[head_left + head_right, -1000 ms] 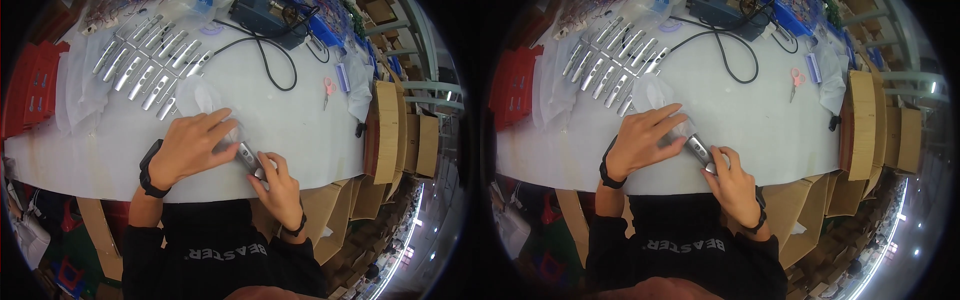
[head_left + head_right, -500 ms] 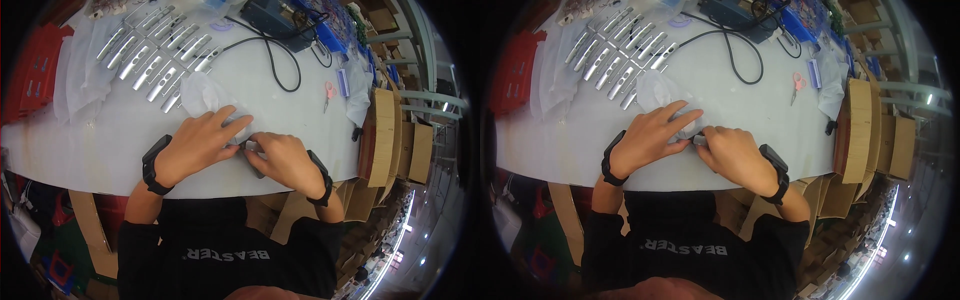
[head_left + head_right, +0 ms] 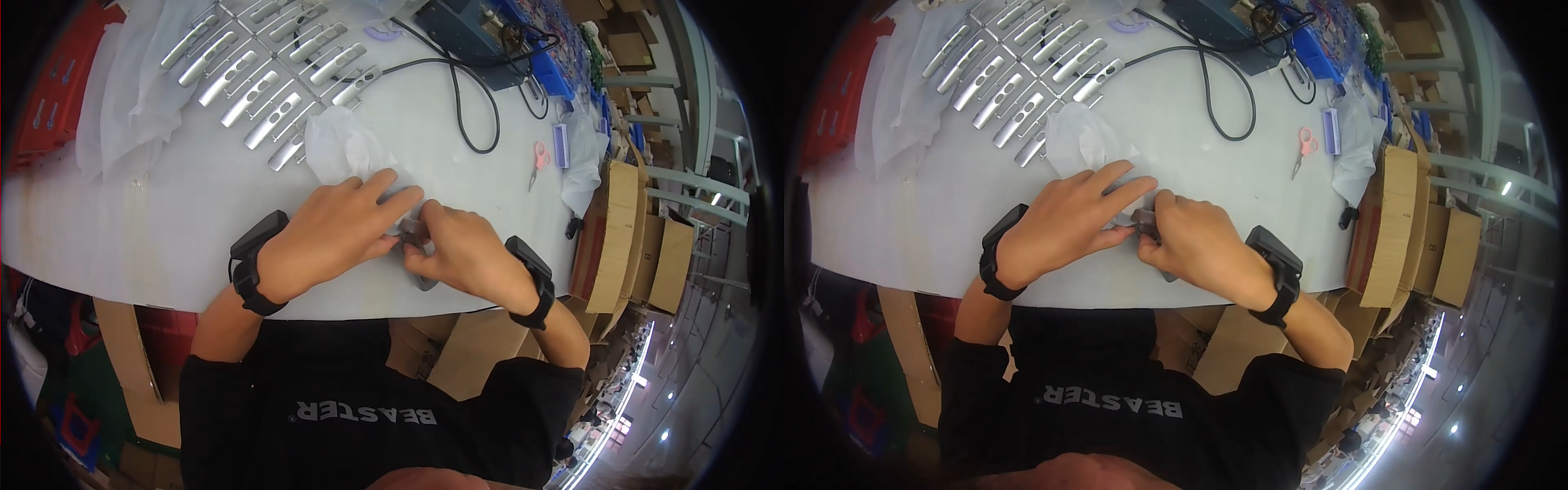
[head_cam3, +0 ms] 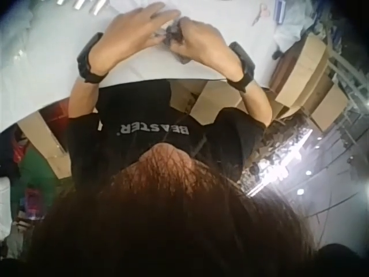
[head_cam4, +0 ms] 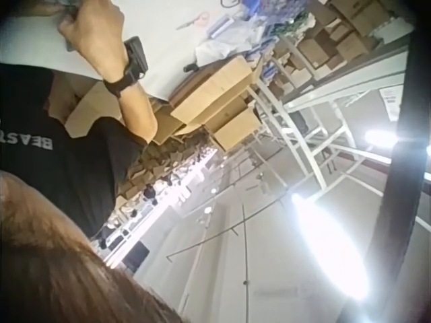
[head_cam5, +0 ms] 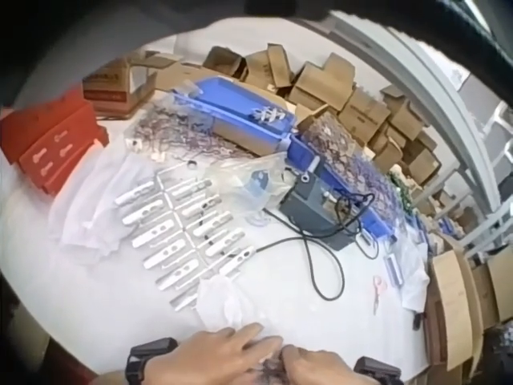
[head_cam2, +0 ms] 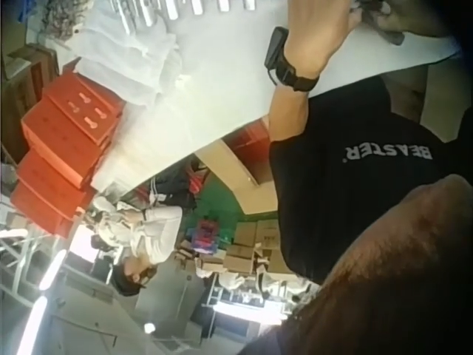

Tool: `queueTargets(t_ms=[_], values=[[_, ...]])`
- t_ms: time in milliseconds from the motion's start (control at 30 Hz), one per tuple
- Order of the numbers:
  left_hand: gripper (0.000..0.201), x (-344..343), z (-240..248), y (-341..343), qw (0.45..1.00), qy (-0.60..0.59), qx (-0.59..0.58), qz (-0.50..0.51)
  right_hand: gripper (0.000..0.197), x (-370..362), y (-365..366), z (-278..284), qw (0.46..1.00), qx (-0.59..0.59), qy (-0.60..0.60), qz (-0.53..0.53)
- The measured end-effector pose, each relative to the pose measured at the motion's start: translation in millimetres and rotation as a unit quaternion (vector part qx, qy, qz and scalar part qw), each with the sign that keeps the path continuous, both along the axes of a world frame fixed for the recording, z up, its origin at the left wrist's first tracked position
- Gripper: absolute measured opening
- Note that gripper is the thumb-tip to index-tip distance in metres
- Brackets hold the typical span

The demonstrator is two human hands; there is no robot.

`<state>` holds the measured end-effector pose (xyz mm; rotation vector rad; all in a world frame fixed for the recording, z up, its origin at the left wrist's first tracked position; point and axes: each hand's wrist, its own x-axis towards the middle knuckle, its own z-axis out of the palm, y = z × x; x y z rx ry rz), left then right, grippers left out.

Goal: The person detaches metal components from a frame by hand, places them on the table, and puts a handheld fan into a plastic bag. They then assemble a red box, insert the bagged fan and a plastic tray into it, and close the box before starting the process again.

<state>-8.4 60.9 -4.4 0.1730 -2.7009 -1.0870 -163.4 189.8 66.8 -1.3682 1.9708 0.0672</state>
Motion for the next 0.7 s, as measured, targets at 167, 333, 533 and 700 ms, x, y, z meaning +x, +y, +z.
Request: queueTargets(t_ms=[167,333,533,700], values=[[0.063,-1,0,0,1.0,0.003,0.027,0.001,0.03,22,15,-7,0.993,-0.067,0.093,-0.005],[0.062,-1,-5,1,0.999,0.021,0.049,0.012,0.028,41,27,-13,0.985,-0.092,0.144,0.022],[0.061,-3,-6,4,0.998,0.029,0.052,0.023,0.038,61,46,-35,0.943,-0.202,0.262,-0.018],[0.061,-4,-5,6,0.999,0.024,0.042,0.022,0.038,56,46,-36,0.921,-0.27,0.277,-0.048]])
